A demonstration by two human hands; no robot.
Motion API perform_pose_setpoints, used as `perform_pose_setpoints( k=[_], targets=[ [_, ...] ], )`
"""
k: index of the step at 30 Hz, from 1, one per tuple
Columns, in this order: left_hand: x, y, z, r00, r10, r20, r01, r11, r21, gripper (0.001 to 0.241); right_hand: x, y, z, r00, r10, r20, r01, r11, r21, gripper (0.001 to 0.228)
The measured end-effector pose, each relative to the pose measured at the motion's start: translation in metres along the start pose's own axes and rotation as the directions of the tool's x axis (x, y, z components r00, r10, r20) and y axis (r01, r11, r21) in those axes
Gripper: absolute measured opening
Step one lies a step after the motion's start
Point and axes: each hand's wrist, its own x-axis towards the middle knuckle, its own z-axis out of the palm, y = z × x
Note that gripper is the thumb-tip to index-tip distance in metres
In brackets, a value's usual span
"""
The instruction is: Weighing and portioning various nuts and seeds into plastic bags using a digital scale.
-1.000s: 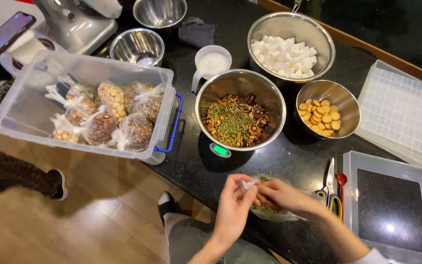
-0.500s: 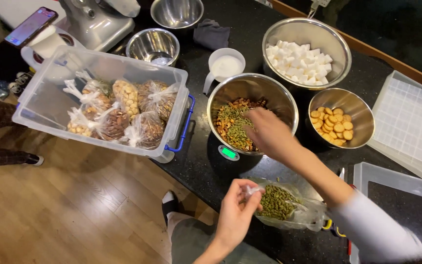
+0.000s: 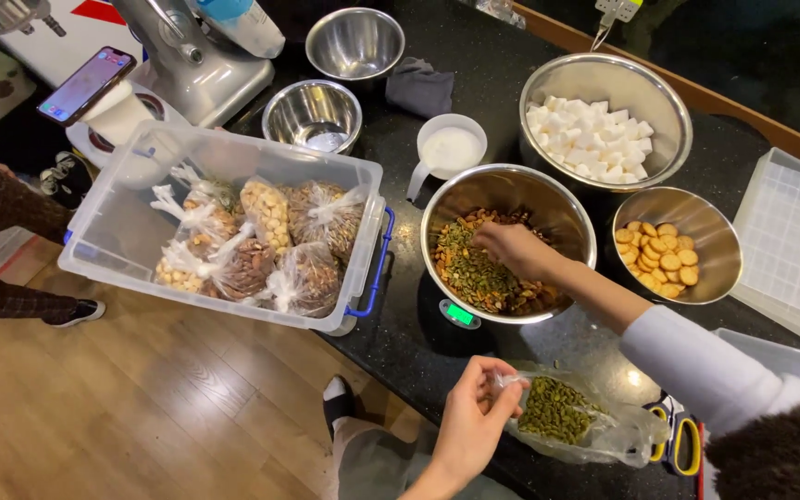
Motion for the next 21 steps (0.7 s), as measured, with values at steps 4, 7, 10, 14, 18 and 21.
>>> perform_pose_setpoints(
  k=[4, 7, 10, 14, 18, 21],
  targets=[
    [0.006, 0.000, 0.004, 0.998, 0.035, 0.043, -0.035, 0.999, -0.010, 0.016, -0.029, -0.010, -0.027, 0.967, 0.214, 0.136, -0.210, 0.376, 0.902, 0.034],
    [0.016, -0.010, 0.007, 0.998, 0.055, 0.001, -0.055, 0.998, -0.021, 0.015, -0.028, 0.020, -0.021, 0.980, 0.105, 0.168, -0.144, -0.206, 0.968, 0.024],
    [0.017, -0.011, 0.010, 0.996, 0.094, -0.003, -0.095, 0.995, -0.035, 0.010, -0.043, 0.007, -0.017, 0.994, 0.059, 0.095, -0.066, -0.382, 0.922, 0.037],
    [0.006, -0.003, 0.020, 0.996, 0.083, -0.016, -0.083, 0.997, 0.011, 0.009, -0.044, -0.007, -0.012, 0.994, 0.065, 0.090, -0.060, -0.372, 0.926, 0.035],
    [0.002, -0.010, 0.025, 0.996, 0.073, -0.058, -0.074, 0.997, -0.002, 0.010, -0.050, -0.014, -0.013, 0.975, 0.119, 0.188, -0.123, -0.418, 0.900, 0.032],
    [0.001, -0.019, 0.029, 0.993, 0.089, -0.074, -0.091, 0.995, -0.028, 0.010, -0.046, -0.013, -0.010, 0.969, 0.204, 0.139, -0.064, -0.333, 0.941, 0.036]
  ],
)
